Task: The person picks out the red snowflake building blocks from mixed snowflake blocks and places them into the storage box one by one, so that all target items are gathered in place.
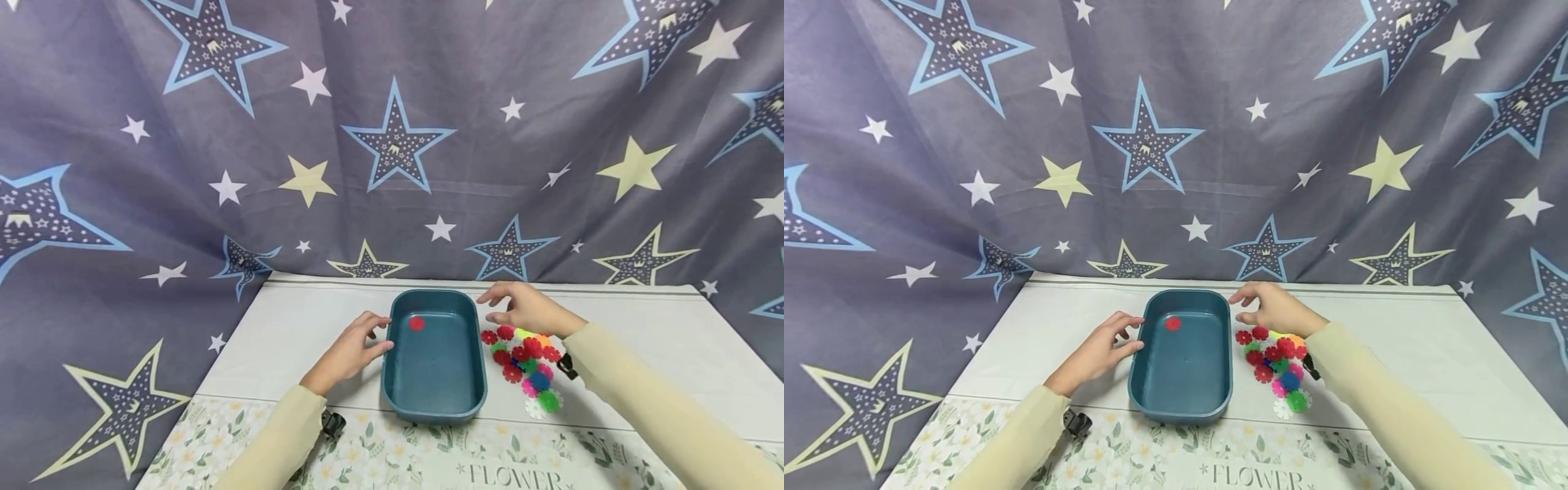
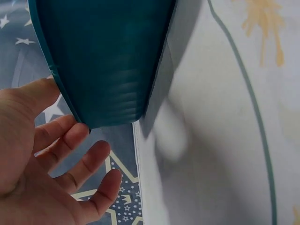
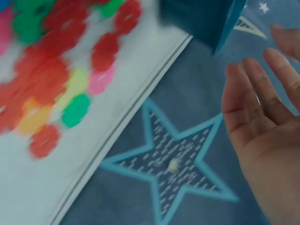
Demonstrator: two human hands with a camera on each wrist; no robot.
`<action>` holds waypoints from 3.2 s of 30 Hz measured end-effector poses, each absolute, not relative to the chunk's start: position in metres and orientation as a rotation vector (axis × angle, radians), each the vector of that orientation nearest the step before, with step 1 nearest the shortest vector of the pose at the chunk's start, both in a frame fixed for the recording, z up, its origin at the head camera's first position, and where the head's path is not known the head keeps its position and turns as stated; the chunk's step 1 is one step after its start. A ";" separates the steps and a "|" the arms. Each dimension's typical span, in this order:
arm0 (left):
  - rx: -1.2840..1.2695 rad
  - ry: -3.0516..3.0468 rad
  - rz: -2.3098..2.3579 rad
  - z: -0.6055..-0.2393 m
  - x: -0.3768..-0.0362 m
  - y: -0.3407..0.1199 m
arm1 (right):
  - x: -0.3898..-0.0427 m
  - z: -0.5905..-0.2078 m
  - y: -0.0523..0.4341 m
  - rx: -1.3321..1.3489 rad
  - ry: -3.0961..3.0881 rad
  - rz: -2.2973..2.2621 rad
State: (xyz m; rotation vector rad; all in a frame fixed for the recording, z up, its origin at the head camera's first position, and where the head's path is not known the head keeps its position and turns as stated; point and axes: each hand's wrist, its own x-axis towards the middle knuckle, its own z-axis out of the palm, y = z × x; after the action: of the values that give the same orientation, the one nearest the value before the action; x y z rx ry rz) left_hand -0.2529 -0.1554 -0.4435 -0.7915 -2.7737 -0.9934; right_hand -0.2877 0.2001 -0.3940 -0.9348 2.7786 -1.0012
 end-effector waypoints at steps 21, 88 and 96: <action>-0.786 -2.801 -1.014 -0.440 -0.252 -0.154 | -0.267 -0.445 0.269 -0.782 2.808 -0.812; -0.751 -2.815 -1.017 -0.440 -0.252 -0.153 | -0.285 -0.440 0.082 -1.265 2.741 -0.530; -0.776 -2.804 -1.040 -0.440 -0.252 -0.154 | -0.285 -0.436 0.086 -1.221 2.617 -0.683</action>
State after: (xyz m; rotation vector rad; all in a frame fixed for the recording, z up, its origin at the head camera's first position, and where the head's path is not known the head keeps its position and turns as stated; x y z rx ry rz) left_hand -0.2524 -0.1539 -0.4396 -0.7759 -2.8037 -1.0395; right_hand -0.2849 0.0863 -0.4357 -1.2211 2.6173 -0.6834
